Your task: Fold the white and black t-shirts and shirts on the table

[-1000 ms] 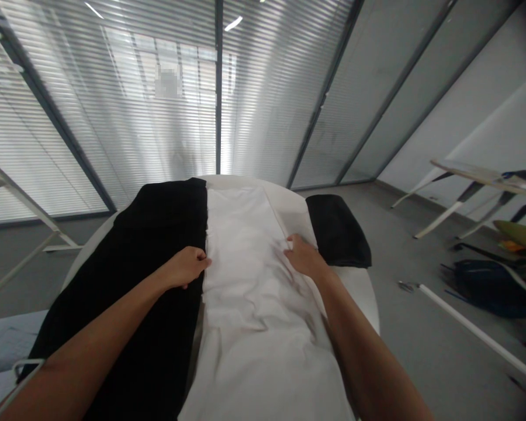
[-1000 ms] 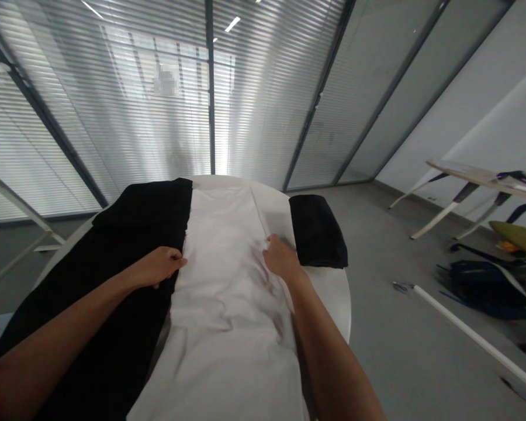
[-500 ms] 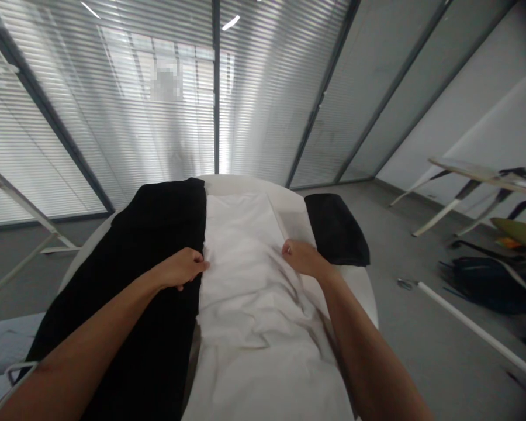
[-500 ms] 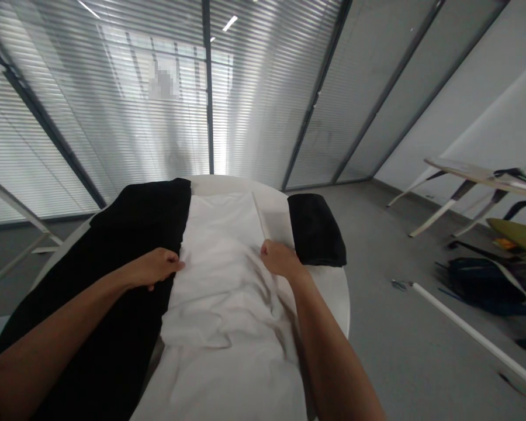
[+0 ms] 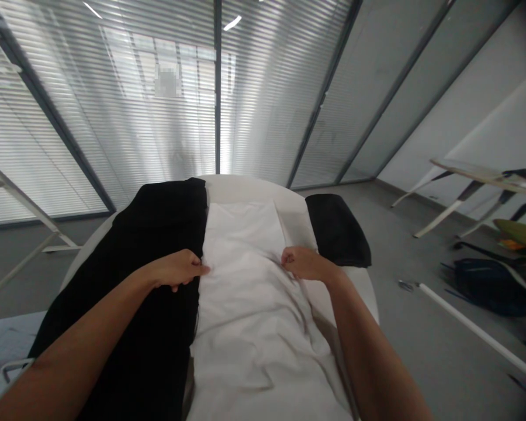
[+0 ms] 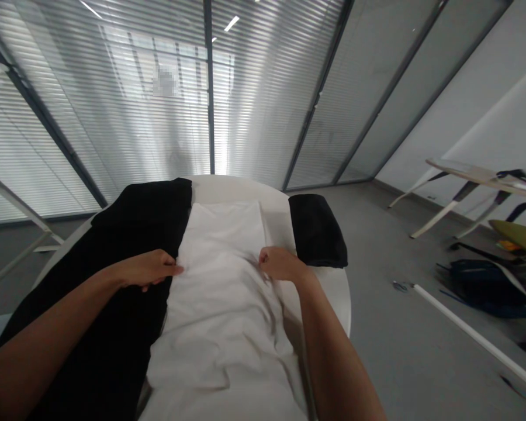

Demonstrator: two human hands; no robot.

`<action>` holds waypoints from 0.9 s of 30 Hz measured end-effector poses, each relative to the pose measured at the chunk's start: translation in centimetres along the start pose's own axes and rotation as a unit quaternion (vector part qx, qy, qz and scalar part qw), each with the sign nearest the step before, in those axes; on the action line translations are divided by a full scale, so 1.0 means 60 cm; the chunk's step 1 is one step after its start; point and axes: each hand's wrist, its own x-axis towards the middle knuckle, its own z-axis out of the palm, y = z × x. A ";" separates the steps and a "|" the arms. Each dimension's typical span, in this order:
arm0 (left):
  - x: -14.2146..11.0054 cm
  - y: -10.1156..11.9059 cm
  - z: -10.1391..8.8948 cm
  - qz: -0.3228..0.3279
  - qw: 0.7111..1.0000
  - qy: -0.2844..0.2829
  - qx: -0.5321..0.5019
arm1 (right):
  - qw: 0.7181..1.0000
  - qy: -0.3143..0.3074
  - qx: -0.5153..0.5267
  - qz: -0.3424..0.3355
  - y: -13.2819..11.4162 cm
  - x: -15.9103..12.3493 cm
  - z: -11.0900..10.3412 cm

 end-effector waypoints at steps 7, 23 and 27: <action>-0.002 0.010 0.005 -0.025 0.996 0.082 0.006 | 0.992 0.096 -0.025 0.077 -0.001 0.006 0.006; 0.001 0.000 -0.004 0.000 1.000 0.021 -0.006 | 1.000 0.015 0.023 0.011 0.002 0.002 0.005; 0.008 0.002 0.000 -0.017 0.994 0.108 -0.017 | 0.994 0.095 0.005 0.049 0.007 0.006 0.009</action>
